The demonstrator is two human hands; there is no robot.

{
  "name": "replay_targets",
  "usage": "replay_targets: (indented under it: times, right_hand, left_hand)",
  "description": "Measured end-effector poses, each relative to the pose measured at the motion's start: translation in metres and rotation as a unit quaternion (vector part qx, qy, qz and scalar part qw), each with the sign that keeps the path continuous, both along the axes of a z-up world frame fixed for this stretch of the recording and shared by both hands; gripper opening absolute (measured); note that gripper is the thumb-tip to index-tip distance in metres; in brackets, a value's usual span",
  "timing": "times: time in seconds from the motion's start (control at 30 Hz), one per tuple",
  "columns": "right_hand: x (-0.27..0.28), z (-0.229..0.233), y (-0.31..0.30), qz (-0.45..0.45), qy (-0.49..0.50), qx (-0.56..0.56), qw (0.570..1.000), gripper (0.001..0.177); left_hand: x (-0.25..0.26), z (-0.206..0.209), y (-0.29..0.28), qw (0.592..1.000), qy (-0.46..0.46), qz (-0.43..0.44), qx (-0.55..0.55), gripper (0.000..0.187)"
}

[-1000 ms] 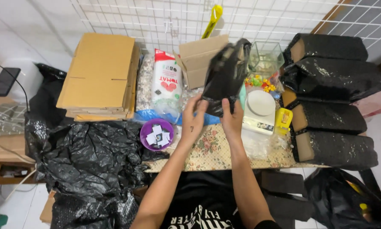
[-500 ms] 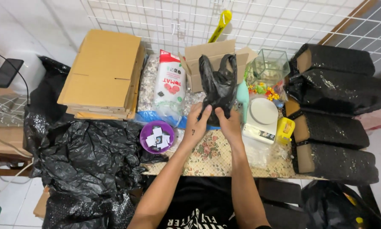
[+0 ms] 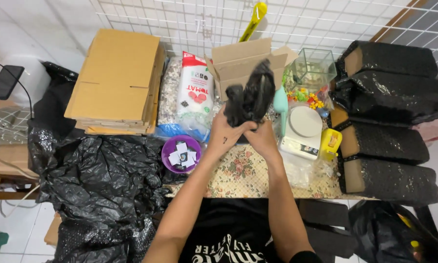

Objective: Folding a cardboard box, placing an item inside, and sealing it with black plastic and tape for shipping.

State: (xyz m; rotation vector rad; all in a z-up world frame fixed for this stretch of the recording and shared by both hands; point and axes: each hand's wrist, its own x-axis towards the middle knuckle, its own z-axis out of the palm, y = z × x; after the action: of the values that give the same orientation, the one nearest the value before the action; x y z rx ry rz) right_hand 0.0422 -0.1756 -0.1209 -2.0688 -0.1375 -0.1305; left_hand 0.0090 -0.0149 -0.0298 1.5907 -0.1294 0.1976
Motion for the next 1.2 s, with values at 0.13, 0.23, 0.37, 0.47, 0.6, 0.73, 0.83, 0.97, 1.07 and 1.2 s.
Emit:
replay_targets:
  times: [0.13,0.23,0.37,0.47,0.6,0.73,0.83,0.97,1.07,1.2]
  right_hand:
    - [-0.004,0.020,0.018,0.049,-0.023,-0.039,0.998,0.010]
    - [-0.020,0.061,0.029,0.099,-0.012,0.015,0.995,0.016]
    - [-0.016,0.034,0.011,0.108,0.018,0.089,0.990,0.019]
    - [-0.022,0.049,0.010,0.088,-0.038,0.142,0.985,0.017]
    - [-0.025,0.046,0.001,0.025,-0.170,0.240,0.956,0.042]
    - [-0.039,0.105,0.013,-0.017,-0.155,0.369,0.916,0.051]
    - [-0.024,0.107,0.014,-0.006,-0.147,0.444,0.884,0.061]
    - [-0.014,0.086,0.009,-0.111,-0.078,0.431,0.892,0.029]
    - [-0.017,0.087,-0.001,-0.153,-0.049,0.409,0.898,0.025]
    - [-0.011,0.078,-0.012,-0.158,-0.060,0.369,0.914,0.025]
  left_hand:
    - [0.009,0.022,-0.003,0.995,0.059,0.043,0.061,0.042]
    - [0.027,0.024,0.005,0.985,0.157,0.064,0.011,0.061]
    - [0.061,-0.001,0.029,0.985,0.101,0.126,-0.065,0.043]
    - [0.067,0.001,0.037,0.985,0.087,0.125,-0.076,0.032]
    - [0.035,0.013,0.030,0.997,0.014,0.071,0.002,0.034]
    - [-0.016,0.023,-0.007,0.991,0.129,-0.030,0.007,0.042]
    - [-0.004,-0.065,-0.034,0.970,0.144,-0.173,-0.096,0.021]
    - [-0.027,-0.012,-0.034,0.989,0.110,-0.026,-0.094,0.039]
    - [-0.036,-0.013,-0.024,0.996,-0.059,0.061,-0.025,0.059]
    - [-0.019,-0.006,-0.011,0.956,-0.267,0.033,0.120,0.077]
